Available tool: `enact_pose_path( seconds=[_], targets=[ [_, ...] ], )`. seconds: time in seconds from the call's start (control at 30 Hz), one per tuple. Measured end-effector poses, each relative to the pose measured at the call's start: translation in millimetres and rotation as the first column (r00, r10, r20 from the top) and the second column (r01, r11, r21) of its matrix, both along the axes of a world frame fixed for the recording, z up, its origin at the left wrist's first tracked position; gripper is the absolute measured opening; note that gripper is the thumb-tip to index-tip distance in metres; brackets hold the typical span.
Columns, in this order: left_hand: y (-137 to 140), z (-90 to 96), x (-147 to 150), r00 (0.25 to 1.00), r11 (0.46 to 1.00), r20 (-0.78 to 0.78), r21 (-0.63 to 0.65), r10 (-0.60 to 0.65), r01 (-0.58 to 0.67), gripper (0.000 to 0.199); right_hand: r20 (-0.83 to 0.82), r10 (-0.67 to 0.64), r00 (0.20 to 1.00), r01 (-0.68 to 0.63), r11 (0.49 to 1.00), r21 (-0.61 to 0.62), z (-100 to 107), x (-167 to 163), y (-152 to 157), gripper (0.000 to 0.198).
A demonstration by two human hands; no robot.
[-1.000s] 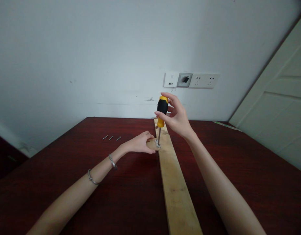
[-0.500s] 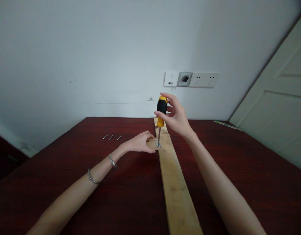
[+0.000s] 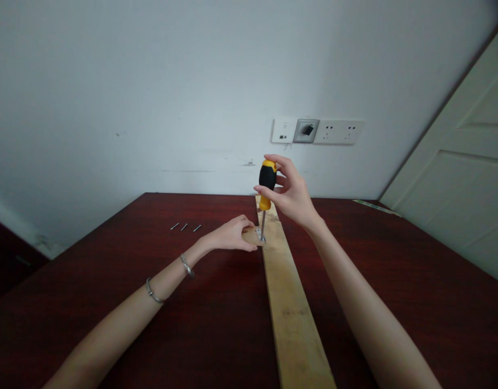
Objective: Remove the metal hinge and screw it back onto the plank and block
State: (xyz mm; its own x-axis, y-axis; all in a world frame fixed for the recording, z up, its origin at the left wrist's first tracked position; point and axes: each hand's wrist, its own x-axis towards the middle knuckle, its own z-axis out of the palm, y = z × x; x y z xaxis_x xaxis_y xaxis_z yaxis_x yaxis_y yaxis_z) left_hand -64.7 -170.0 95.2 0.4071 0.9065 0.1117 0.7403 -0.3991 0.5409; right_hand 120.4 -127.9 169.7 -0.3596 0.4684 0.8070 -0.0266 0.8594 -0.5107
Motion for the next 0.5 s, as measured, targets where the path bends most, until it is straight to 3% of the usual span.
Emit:
enact_pose_path(
  seconds=[0.5],
  targets=[
    [5.0,-5.7,-2.5,1.0,0.999,0.017,0.026,0.026,-0.026,0.056,0.009,-0.047,0.999,0.047,0.998,0.044,0.7,2.0,0.5,0.055]
  ],
)
